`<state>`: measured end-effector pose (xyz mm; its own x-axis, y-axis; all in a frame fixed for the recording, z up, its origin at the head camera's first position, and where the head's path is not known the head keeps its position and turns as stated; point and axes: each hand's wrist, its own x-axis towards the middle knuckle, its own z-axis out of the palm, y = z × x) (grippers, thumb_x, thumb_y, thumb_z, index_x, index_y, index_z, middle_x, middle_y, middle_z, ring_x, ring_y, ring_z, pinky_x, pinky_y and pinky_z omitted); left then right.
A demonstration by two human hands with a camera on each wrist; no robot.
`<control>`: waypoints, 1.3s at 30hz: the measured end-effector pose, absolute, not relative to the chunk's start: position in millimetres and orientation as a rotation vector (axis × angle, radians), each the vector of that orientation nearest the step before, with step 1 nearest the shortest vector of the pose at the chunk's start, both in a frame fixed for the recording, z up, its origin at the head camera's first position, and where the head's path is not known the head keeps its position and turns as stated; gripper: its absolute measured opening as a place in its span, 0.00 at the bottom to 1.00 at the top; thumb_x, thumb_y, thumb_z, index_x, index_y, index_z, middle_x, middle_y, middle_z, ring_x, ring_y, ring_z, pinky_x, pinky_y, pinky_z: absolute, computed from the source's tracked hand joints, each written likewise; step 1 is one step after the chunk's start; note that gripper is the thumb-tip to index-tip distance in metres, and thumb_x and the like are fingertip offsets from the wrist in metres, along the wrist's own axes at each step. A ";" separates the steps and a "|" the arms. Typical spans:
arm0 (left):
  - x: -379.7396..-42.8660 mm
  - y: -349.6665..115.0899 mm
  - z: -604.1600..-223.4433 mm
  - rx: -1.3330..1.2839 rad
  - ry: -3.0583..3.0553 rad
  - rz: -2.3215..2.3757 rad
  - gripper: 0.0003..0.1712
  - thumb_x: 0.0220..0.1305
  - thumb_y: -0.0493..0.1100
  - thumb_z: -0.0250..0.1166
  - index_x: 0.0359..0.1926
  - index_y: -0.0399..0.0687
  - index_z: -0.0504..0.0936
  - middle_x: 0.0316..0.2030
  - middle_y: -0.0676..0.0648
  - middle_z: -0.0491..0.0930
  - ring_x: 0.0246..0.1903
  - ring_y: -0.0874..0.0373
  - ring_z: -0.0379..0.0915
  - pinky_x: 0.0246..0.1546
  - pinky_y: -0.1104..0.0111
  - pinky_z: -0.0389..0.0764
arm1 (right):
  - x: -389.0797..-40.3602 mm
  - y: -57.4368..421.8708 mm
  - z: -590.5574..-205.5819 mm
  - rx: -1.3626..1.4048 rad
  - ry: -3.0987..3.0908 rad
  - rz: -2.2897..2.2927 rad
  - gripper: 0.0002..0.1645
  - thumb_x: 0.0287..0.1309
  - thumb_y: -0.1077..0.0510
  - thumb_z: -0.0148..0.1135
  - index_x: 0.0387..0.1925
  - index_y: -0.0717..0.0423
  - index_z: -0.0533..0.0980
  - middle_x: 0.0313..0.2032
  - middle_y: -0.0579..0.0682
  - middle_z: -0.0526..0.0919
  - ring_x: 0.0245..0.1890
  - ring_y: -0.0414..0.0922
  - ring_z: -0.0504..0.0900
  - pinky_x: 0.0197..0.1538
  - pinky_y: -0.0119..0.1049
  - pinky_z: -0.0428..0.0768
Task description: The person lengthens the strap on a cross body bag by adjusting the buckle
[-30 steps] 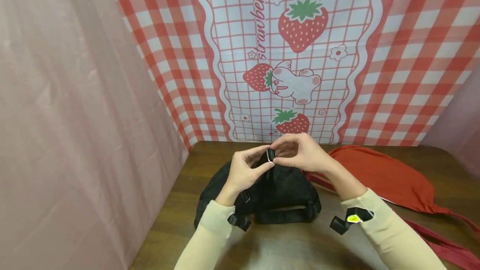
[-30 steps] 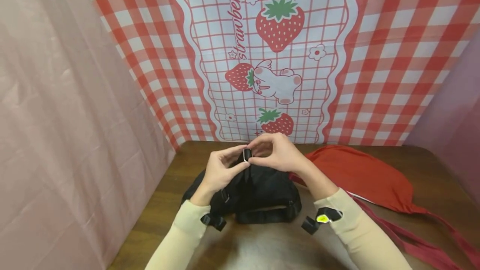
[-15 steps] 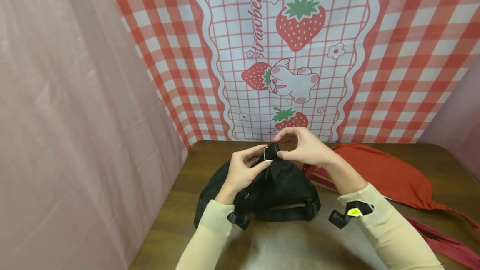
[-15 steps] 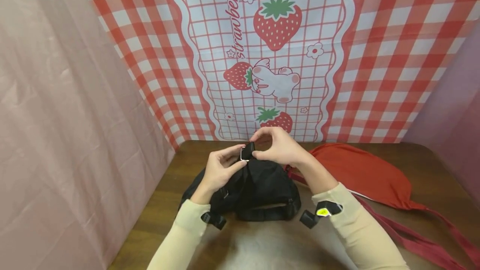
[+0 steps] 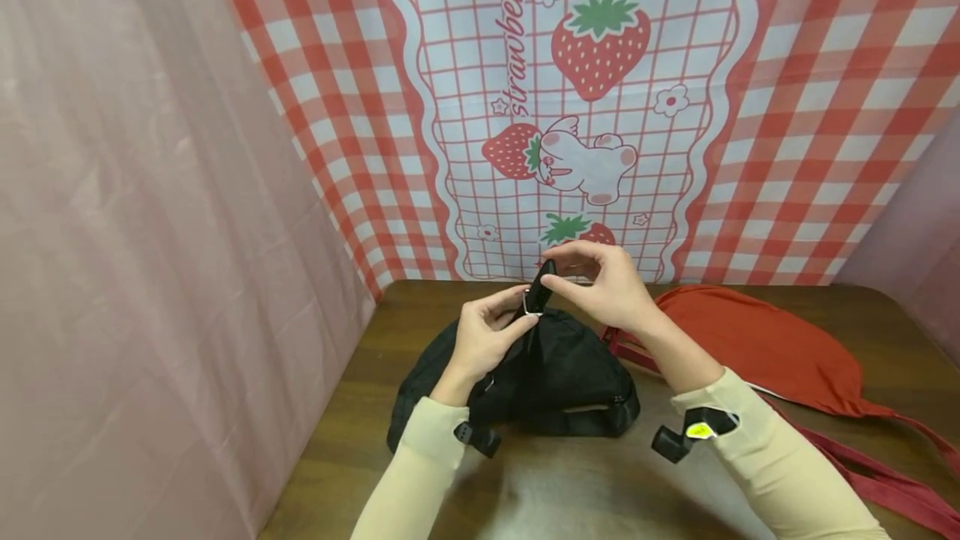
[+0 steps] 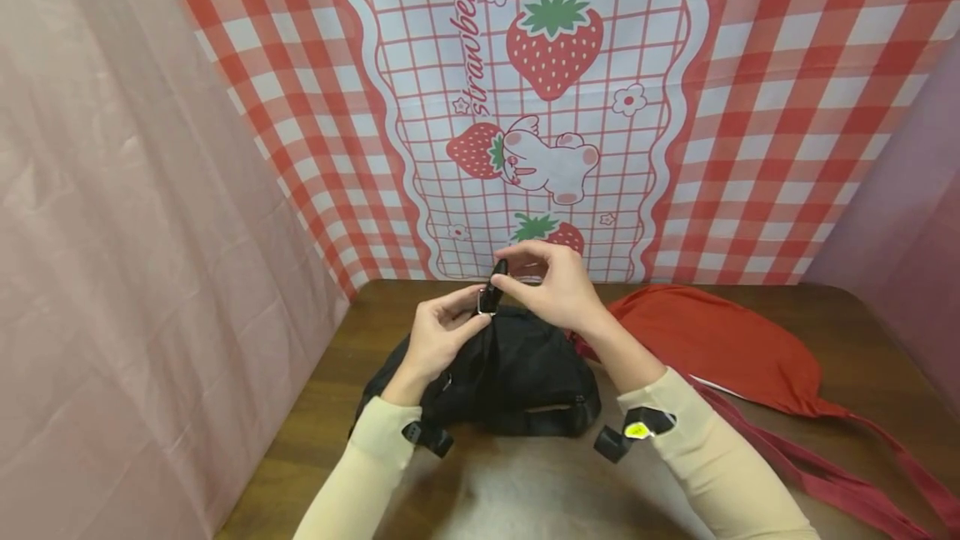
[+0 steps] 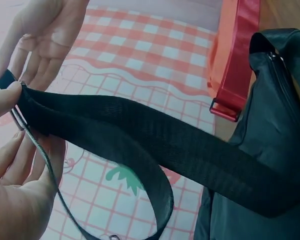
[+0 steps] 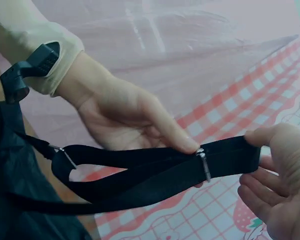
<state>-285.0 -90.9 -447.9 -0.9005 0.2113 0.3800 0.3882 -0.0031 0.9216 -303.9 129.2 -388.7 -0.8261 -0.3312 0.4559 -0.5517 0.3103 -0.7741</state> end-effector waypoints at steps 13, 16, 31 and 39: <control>-281.1 -90.4 -452.2 -0.613 -2.154 -2.067 0.25 0.68 0.30 0.71 0.65 0.35 0.84 0.59 0.32 0.86 0.59 0.55 0.85 0.64 0.62 0.84 | -304.9 121.9 -397.3 0.736 -2.302 1.729 0.26 0.69 0.54 0.73 0.66 0.54 0.81 0.57 0.56 0.89 0.53 0.42 0.90 0.56 0.28 0.87; -281.8 -91.5 -451.0 -0.629 -2.115 -2.082 0.24 0.68 0.28 0.70 0.65 0.32 0.83 0.58 0.30 0.85 0.56 0.61 0.85 0.64 0.60 0.85 | -305.1 123.0 -403.8 0.738 -2.323 1.767 0.36 0.68 0.54 0.74 0.73 0.56 0.73 0.63 0.58 0.85 0.63 0.51 0.86 0.67 0.36 0.84; -281.0 -98.0 -443.9 -0.554 -2.043 -2.138 0.24 0.69 0.27 0.68 0.65 0.28 0.80 0.58 0.29 0.84 0.51 0.68 0.84 0.60 0.69 0.86 | -293.8 120.8 -474.2 0.948 -2.475 1.552 0.22 0.60 0.55 0.80 0.54 0.59 0.87 0.45 0.51 0.93 0.44 0.43 0.93 0.52 0.37 0.91; -280.9 -89.8 -440.8 -0.609 -2.012 -2.169 0.24 0.68 0.26 0.68 0.64 0.24 0.80 0.56 0.25 0.84 0.50 0.67 0.85 0.59 0.70 0.86 | -293.9 117.6 -479.9 0.998 -2.290 1.667 0.22 0.59 0.62 0.79 0.53 0.56 0.80 0.49 0.53 0.89 0.49 0.43 0.91 0.55 0.39 0.90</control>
<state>-280.9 -89.8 -440.8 -0.9117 0.1804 0.3691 0.3545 -0.1083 0.9288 -293.9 117.6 -479.9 -0.7707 -0.4278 0.4721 -0.5808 0.1671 -0.7967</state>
